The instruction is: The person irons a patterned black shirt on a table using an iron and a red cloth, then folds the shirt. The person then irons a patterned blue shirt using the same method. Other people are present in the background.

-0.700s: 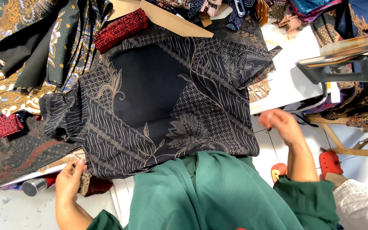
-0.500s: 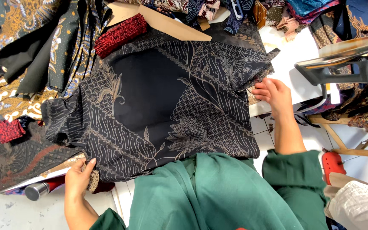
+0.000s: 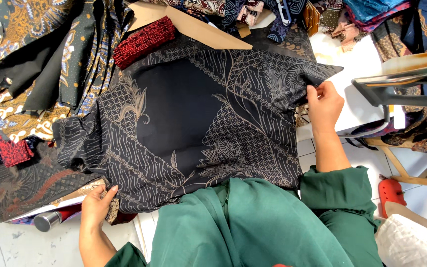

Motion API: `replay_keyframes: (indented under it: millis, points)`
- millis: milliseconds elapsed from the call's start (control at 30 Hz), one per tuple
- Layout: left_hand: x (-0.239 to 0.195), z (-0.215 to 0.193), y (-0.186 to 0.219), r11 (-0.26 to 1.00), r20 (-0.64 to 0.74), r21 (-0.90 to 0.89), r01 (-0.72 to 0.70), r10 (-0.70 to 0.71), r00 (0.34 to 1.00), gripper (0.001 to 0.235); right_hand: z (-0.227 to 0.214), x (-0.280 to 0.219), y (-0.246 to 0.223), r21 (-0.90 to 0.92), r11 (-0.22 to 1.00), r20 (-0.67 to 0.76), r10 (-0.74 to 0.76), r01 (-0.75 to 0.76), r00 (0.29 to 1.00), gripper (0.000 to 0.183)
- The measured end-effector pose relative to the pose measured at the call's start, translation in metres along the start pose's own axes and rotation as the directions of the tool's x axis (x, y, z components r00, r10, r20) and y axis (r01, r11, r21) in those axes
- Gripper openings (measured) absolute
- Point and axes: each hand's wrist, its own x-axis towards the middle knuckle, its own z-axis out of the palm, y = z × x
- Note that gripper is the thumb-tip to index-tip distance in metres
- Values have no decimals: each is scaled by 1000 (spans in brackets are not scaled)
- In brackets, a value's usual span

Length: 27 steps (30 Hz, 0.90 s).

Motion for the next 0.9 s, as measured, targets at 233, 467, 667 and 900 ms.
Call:
replay_keyframes:
  millis: [233, 467, 667, 900]
  points:
    - [-35, -3, 73, 860, -282, 490, 140, 4, 959, 36, -23, -21, -31, -136, 960, -55, -252, 243, 966, 12]
    - [-77, 40, 222, 735, -48, 213, -644, 666, 744, 34, -1, -44, -73, -347, 653, 413, -538, 673, 735, 53]
    - [-117, 88, 310, 503, 302, -244, -829, 852, 428, 20, -22, -56, -113, 24, 796, 319, -580, 605, 750, 67]
    - [-128, 165, 320, -94, -25, -434, -896, 995, -92, 26, -4, -130, -162, 825, 559, 451, -738, 79, 502, 62]
